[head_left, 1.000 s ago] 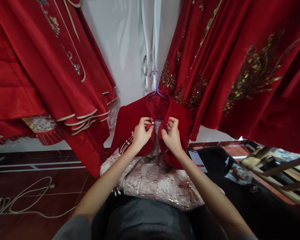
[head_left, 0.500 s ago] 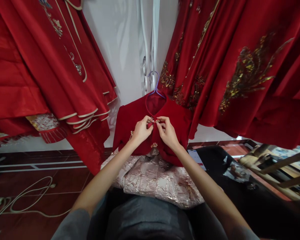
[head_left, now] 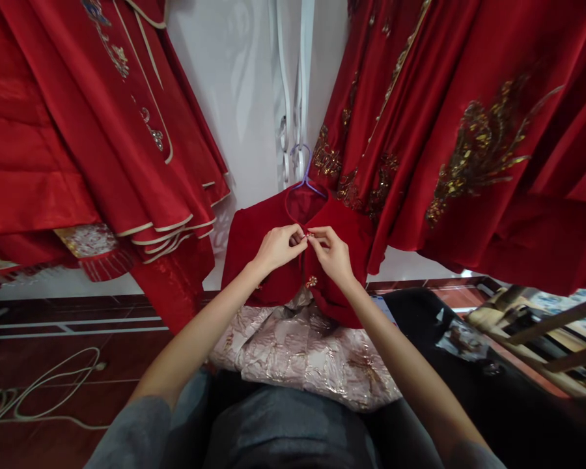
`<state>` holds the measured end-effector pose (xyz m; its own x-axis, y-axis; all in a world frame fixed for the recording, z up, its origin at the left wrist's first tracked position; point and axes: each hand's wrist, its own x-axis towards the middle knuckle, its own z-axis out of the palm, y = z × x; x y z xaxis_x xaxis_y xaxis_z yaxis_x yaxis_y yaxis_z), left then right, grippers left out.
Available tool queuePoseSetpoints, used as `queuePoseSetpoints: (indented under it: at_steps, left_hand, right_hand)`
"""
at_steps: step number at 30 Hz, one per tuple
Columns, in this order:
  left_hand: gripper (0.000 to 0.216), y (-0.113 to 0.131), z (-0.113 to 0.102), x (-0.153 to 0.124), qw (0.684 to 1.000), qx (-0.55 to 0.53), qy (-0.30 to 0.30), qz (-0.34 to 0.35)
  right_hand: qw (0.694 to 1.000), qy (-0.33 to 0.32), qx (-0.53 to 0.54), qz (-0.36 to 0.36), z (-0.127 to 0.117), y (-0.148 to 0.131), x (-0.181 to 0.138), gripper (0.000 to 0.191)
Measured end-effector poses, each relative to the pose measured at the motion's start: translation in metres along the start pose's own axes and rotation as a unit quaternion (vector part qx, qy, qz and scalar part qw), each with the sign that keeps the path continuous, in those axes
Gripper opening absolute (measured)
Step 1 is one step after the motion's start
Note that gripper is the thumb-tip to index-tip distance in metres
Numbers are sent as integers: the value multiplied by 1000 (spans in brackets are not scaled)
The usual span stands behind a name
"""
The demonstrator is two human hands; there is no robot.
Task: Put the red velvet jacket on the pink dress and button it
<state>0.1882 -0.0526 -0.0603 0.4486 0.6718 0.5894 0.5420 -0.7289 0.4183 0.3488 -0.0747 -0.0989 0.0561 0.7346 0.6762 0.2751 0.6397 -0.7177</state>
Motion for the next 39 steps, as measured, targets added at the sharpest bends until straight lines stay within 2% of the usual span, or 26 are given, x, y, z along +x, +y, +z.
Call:
queuePoseSetpoints:
  at_steps: [5,10,14,17,19,21,24,27,30,33,35,37,39]
  left_hand:
    - [9,2,-4,4,999,14,-30,6]
    - [11,6,-5,5,998,42,-33,19]
    - [11,9,-7,7,996,59,-42,47]
    - [9,11,-8,9,992,76,-60,78]
    - [9,12,-6,8,993,66,-59,83]
    - [12,13,3,5,998,25,-24,54]
    - [18,12,26,-6,992,-98,64,-52]
    - [24,8,54,-19,942,-275,116,-155]
    - [22,2,74,-26,902,-353,144,-203]
    - [28,1,79,-26,878,-391,118,-248]
    - [33,3,76,-25,863,-421,82,-265]
    - [35,8,70,-27,860,-435,55,-262]
    - [34,14,62,-32,871,-424,48,-244]
  right_hand:
    - [999,-27,15,10,-5,2,5,24]
    - [998,-48,29,14,-10,3,11,26]
    - [995,-90,42,23,-15,2,15,28]
    - [992,-115,40,28,-16,3,21,25]
    - [994,-101,36,23,-13,6,24,18]
    - [996,-69,44,20,-8,10,24,17]
    - [994,-66,79,32,-1,17,10,36]
    - [994,-102,44,12,-2,20,-13,69]
    - [990,-125,-57,-8,-15,17,-31,82]
    - [969,-174,-164,70,-41,6,-33,74]
    - [948,-173,-242,114,-60,-5,-29,58]
    - [945,-176,-253,111,-77,-18,-25,38]
    - [949,-207,-221,88,-88,-33,-23,24]
